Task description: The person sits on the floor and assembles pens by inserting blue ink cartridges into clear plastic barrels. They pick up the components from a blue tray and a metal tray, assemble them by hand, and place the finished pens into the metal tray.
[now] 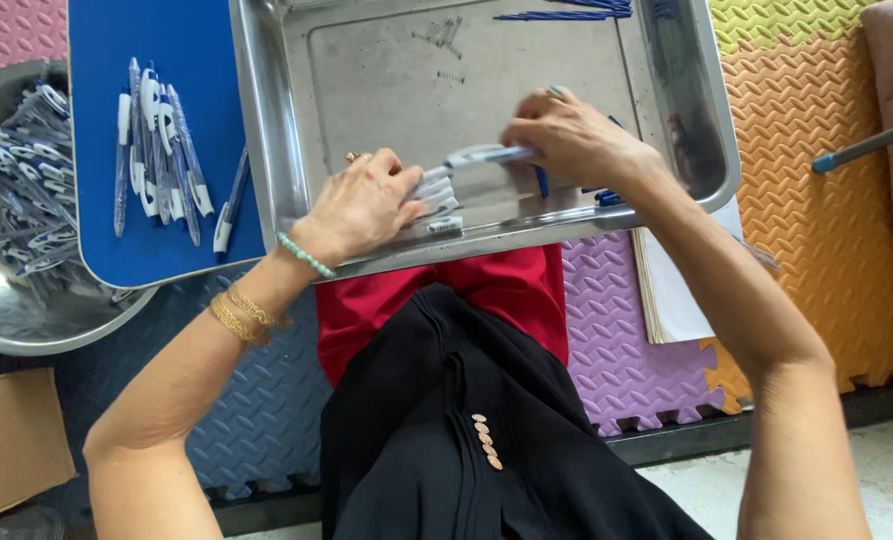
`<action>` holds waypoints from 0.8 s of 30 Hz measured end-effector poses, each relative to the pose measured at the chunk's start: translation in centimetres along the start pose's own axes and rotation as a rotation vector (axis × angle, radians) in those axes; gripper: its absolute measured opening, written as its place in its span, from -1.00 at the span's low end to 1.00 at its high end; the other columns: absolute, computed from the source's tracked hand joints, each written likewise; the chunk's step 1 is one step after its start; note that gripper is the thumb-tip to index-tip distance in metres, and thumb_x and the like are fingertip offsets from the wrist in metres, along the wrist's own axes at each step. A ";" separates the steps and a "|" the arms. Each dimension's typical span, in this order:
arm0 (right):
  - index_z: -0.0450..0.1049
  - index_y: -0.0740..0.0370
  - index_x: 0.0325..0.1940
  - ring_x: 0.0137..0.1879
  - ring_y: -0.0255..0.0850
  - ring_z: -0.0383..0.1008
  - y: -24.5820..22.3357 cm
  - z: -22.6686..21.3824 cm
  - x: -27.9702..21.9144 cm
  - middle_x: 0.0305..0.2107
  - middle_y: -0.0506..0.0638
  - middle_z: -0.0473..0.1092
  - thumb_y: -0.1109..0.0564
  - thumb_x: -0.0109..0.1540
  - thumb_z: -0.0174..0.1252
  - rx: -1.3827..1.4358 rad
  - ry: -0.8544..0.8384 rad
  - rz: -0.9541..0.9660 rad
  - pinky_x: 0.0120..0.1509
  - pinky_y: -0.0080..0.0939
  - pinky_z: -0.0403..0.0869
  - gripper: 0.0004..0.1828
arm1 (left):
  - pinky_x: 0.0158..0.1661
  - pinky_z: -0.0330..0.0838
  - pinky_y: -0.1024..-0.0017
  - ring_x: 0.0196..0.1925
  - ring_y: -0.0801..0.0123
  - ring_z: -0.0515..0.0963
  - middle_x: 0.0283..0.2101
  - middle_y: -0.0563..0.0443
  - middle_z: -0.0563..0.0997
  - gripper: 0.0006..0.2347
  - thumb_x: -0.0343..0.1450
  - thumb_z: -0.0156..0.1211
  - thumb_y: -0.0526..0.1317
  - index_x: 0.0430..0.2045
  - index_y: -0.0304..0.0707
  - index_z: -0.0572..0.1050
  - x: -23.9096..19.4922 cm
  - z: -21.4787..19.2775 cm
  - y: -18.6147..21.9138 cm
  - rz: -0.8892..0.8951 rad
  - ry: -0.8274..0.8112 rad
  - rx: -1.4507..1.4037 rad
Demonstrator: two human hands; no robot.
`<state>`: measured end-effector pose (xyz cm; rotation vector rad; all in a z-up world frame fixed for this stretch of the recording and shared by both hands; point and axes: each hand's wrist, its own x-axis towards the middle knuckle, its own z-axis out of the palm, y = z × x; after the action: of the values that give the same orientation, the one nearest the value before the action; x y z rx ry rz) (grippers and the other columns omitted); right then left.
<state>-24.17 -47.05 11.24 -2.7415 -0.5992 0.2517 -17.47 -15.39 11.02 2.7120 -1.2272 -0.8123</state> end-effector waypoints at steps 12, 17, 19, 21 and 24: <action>0.58 -0.09 0.34 0.41 0.12 0.45 0.2 -2.6 -8.9 0.22 0.12 0.50 0.17 0.37 0.05 -0.144 -0.288 0.452 0.39 0.21 0.41 -0.53 | 0.00 0.58 0.11 -0.06 -0.11 0.71 -0.07 -0.36 0.71 -0.69 0.51 0.34 -0.37 0.17 -0.39 0.73 -5.5 0.8 -14.7 0.172 0.960 0.060; 0.53 0.29 0.31 0.20 0.30 0.50 -1.2 -3.0 -9.4 0.12 0.33 0.49 0.21 0.48 0.08 -0.022 -0.036 0.398 0.23 0.29 0.42 -0.67 | 0.02 0.71 0.08 -0.01 -0.13 0.69 -0.01 -0.43 0.66 -0.58 0.56 0.40 -0.18 0.27 -0.46 0.52 -8.8 1.6 -14.1 -0.428 0.268 0.009; 0.45 0.35 0.08 -0.06 0.17 0.39 -0.9 -2.0 -9.1 -0.13 0.24 0.41 0.11 0.58 0.11 0.002 0.057 0.359 0.05 0.20 0.33 -0.79 | -0.15 0.72 0.07 -0.14 -0.11 0.72 -0.12 -0.36 0.69 -0.70 0.54 0.43 -0.21 0.07 -0.43 0.57 -7.0 3.3 -15.8 -0.461 0.324 0.089; 0.38 0.41 -0.16 -0.32 0.04 0.29 -1.8 -1.6 -8.6 -0.39 0.14 0.34 0.00 0.67 0.13 0.028 0.150 0.319 -0.13 0.11 0.25 -0.55 | -0.32 0.74 0.07 -0.26 -0.09 0.76 -0.23 -0.28 0.73 -0.81 0.52 0.47 -0.24 -0.13 -0.39 0.62 -5.8 4.3 -16.5 -0.494 0.377 0.171; 0.67 0.33 0.09 0.02 0.09 0.56 -3.8 -1.6 -7.6 -0.04 0.21 0.61 0.01 0.62 -0.04 0.200 0.307 0.367 0.07 0.07 0.41 -0.57 | -0.37 0.74 0.07 -0.33 -0.01 0.72 -0.37 -0.18 0.67 -0.91 0.46 0.27 -0.47 -0.23 -0.33 0.60 -6.3 3.3 -16.3 -0.556 0.325 0.227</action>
<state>-32.00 -47.50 14.81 -2.6017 0.0123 -0.0285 -11.36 0.77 6.70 3.2501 -0.5295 -0.2361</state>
